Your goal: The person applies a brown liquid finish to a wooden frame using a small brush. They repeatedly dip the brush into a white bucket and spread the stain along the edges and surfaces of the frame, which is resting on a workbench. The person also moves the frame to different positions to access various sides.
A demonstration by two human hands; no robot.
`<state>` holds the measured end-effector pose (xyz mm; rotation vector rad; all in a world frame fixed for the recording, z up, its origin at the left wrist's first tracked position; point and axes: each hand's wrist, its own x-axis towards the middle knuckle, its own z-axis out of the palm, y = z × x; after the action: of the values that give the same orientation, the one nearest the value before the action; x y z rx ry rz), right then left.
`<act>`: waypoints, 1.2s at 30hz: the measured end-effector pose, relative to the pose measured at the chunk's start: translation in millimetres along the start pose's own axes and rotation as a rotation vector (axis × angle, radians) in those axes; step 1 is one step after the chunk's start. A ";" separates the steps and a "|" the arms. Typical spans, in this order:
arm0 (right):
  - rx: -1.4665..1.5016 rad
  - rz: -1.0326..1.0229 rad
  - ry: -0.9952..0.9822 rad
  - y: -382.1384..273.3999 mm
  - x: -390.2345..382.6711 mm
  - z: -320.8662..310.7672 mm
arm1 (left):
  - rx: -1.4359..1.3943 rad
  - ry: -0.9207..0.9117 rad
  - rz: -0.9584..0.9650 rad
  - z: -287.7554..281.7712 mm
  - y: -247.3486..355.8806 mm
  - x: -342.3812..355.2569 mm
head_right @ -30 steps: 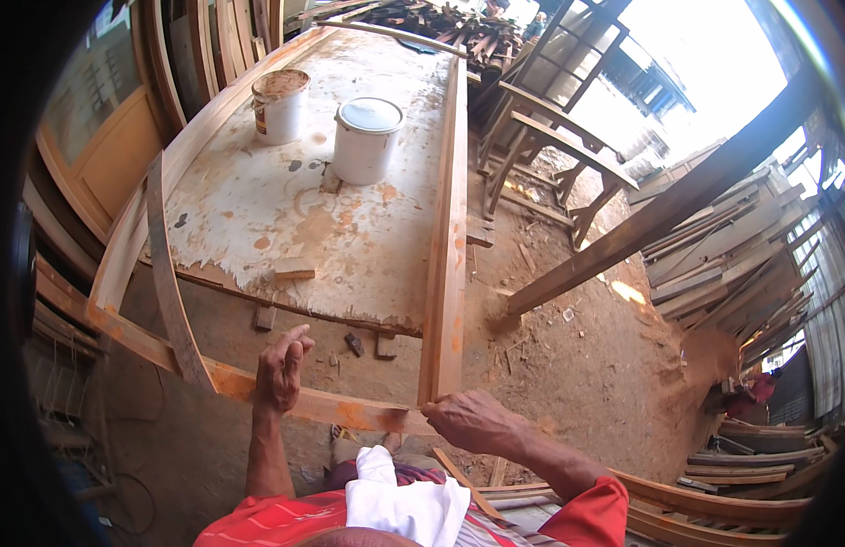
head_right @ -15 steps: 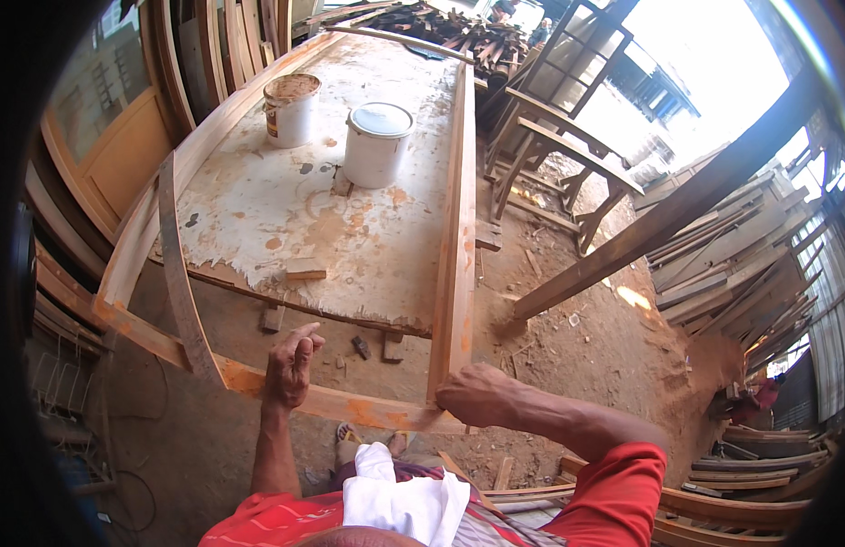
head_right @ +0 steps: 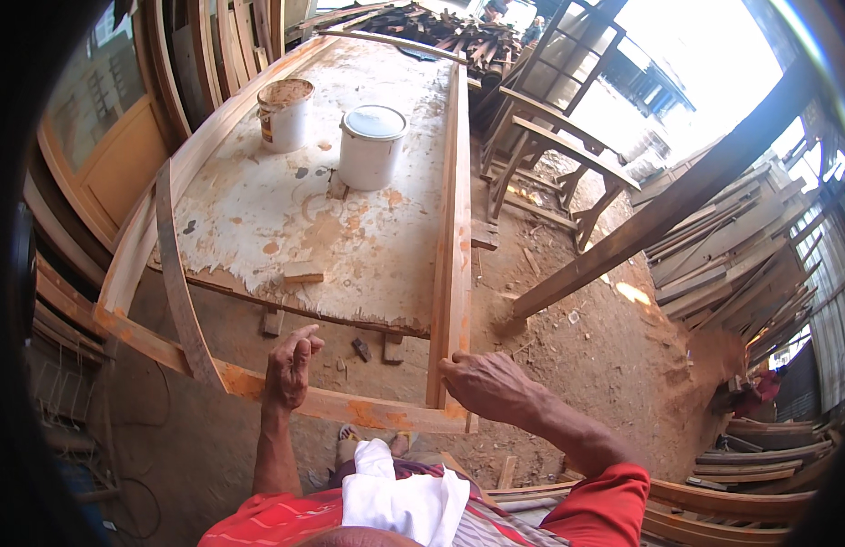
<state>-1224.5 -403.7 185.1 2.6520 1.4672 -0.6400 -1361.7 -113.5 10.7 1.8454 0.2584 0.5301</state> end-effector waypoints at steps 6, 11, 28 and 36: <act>0.112 0.061 0.004 4.7 -11.5 14.4 | 0.016 -0.012 -0.001 1.3 2.2 1.8; 0.157 0.091 0.070 28.2 -23.6 33.3 | 0.026 -0.013 -0.010 8.6 2.7 1.5; 0.642 0.291 0.847 22.2 5.6 156.0 | 0.041 -0.214 -0.099 -7.8 16.6 83.0; 0.693 0.664 0.967 -5.2 27.9 160.4 | 0.240 -0.021 0.227 -8.4 -25.6 345.1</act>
<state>-1269.1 -415.8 29.0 3.9563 0.2134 0.3365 -1061.9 49.9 68.1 2.1276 0.1011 0.6584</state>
